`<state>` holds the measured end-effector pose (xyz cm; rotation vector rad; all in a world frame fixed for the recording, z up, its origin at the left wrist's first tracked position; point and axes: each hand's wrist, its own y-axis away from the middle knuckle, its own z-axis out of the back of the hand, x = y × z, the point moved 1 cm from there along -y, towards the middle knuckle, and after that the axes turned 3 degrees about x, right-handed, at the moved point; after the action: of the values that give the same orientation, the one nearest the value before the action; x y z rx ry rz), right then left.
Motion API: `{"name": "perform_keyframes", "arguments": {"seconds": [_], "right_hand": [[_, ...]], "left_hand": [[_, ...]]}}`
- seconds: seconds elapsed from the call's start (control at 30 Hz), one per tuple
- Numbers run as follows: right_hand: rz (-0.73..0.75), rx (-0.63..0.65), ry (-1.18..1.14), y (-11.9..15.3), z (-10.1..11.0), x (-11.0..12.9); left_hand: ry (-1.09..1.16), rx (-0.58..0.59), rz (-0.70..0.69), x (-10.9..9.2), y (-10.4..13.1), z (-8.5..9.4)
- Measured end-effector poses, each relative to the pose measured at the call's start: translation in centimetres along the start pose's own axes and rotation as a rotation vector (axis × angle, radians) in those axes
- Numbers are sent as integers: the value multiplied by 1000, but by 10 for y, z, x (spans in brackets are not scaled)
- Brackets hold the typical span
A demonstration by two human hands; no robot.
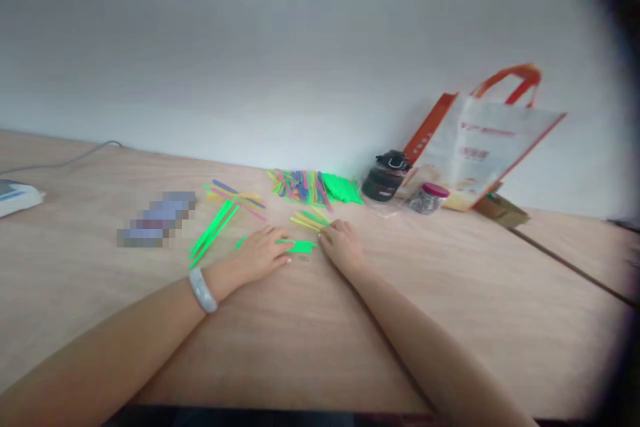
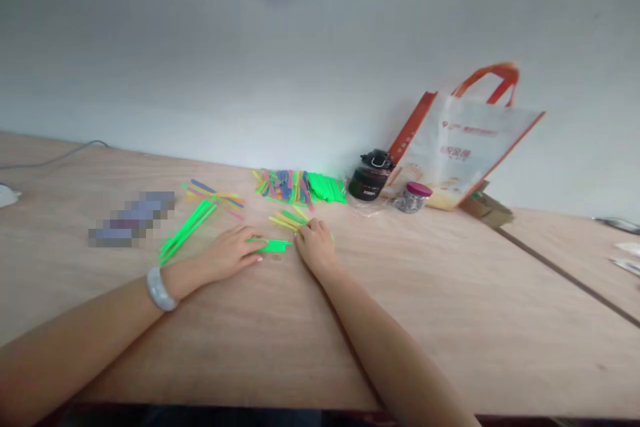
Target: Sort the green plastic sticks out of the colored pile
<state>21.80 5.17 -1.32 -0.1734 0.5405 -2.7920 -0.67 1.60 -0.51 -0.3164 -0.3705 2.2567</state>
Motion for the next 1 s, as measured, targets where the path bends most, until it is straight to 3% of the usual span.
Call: {"name": "perform_keyframes", "arguments": {"seconds": [0.2, 0.47, 1.0], "right_hand": [[-19, 4, 40, -2, -1, 1], [0, 34, 50, -2, 3, 9], [27, -77, -417, 6, 0, 24]], "left_hand": [[-13, 57, -36, -14, -1, 0], [-53, 54, 85, -18, -11, -13], [-29, 33, 111, -17, -12, -13]]}}
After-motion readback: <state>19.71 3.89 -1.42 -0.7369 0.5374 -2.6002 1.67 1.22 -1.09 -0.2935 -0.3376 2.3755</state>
